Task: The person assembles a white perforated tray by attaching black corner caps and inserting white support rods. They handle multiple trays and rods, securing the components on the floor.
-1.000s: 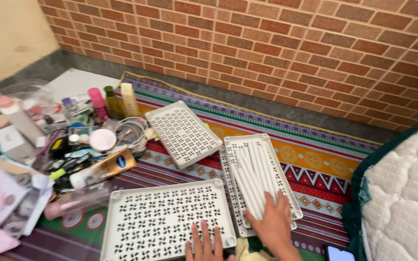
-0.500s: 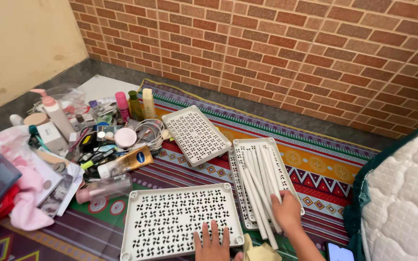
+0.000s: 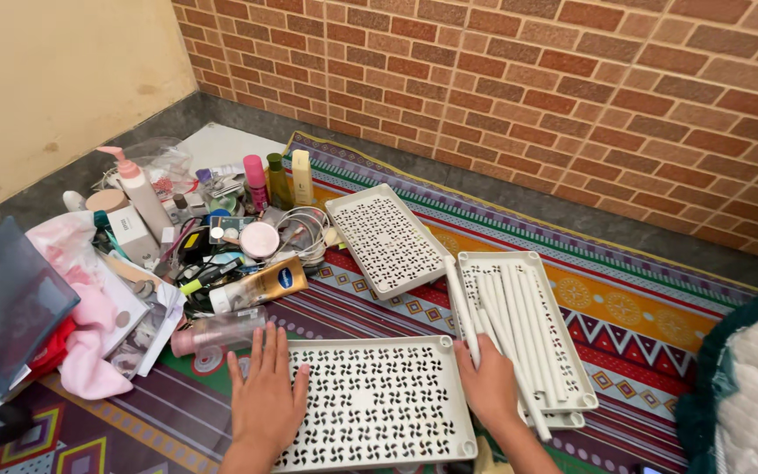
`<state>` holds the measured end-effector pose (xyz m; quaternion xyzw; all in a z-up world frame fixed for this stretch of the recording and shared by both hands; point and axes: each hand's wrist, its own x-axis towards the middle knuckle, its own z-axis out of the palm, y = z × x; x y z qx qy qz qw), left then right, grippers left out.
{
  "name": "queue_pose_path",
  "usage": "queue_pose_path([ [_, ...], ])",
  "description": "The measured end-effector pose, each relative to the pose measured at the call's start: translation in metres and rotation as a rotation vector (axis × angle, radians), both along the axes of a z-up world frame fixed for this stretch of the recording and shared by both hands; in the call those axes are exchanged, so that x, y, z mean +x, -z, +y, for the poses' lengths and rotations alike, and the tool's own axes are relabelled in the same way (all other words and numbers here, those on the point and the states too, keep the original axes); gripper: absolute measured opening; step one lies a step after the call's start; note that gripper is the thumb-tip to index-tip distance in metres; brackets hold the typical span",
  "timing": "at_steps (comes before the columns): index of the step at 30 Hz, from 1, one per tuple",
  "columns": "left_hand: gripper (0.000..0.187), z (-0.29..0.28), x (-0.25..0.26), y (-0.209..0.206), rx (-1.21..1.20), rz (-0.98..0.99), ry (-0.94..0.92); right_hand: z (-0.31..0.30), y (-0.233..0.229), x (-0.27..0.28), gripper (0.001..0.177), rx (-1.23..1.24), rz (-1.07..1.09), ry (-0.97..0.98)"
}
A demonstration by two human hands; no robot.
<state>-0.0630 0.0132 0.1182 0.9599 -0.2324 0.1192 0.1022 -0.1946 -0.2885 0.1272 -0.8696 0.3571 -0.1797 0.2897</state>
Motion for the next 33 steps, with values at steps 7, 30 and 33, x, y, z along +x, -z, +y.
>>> queue_pose_path([
  [7, 0.080, -0.030, -0.017, 0.040, -0.156, -0.153, 0.191, -0.032, -0.005, 0.044, 0.049, 0.044, 0.157, 0.125],
  [30, 0.043, -0.171, -0.108, 0.121, -0.207, -0.447, 0.227, -0.063, 0.055, 0.095, 0.043, 0.543, -0.151, -0.430],
  [33, 0.042, -0.175, -0.103, 0.140, -0.177, -0.394, 0.257, -0.064, 0.025, 0.104, 0.049, 1.286, -0.900, -0.362],
])
